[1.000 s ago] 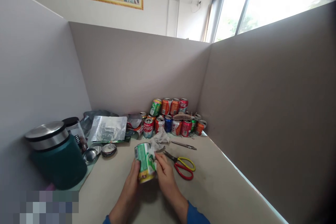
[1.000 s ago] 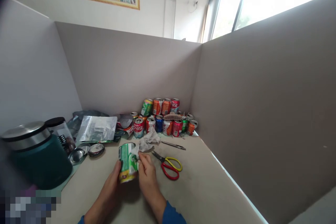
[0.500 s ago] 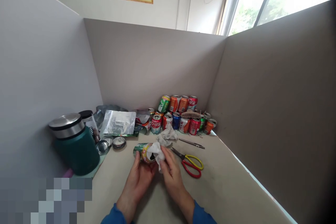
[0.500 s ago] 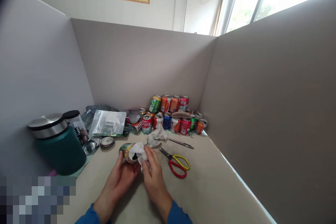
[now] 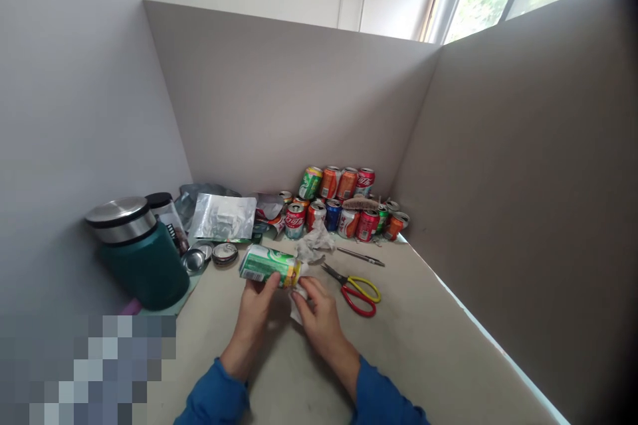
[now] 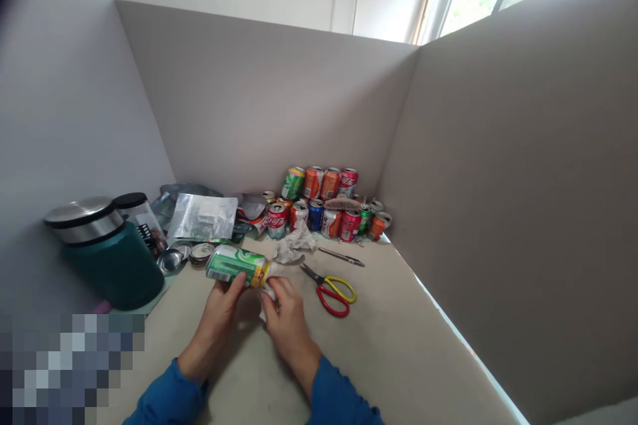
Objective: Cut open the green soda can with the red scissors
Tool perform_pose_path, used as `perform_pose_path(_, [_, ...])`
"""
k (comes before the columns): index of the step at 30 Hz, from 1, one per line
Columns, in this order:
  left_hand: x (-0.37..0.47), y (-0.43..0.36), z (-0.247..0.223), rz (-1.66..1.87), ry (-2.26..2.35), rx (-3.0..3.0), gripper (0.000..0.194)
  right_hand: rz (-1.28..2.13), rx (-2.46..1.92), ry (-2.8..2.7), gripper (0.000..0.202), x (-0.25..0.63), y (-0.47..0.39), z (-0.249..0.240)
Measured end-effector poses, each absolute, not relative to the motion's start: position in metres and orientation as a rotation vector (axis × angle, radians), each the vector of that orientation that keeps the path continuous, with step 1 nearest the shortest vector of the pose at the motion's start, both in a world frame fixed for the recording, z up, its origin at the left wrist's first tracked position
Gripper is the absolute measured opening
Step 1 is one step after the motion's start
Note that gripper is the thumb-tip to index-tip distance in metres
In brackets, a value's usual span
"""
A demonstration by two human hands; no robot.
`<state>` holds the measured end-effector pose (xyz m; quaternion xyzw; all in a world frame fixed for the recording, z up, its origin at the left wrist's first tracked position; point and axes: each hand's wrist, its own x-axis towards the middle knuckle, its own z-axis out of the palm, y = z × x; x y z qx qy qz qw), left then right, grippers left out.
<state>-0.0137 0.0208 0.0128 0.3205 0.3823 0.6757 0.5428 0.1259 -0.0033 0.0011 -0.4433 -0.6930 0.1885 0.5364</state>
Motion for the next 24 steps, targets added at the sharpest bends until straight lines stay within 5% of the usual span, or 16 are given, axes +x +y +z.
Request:
perform_pose_path(4, [-0.029, 0.026, 0.024, 1.560, 0.764, 0.444, 0.032, 0.385, -1.055, -1.927, 0.033, 0.142, -0.028, 0.010])
perform_pose_path(10, [-0.050, 0.027, 0.041, 1.546, 0.596, 0.186, 0.045, 0.296, -0.726, -2.582, 0.021, 0.142, -0.051, -0.013])
perform_pose_path(18, [-0.048, 0.026, 0.032, 1.479, 0.614, 0.235, 0.045, 0.086, -1.189, -2.349, 0.021, 0.111, 0.072, 0.013])
perform_pose_path(24, [-0.035, 0.027, 0.034, 1.419, 0.791, 0.354, 0.033, -0.049, -1.481, -1.995, 0.033, 0.162, 0.071, 0.042])
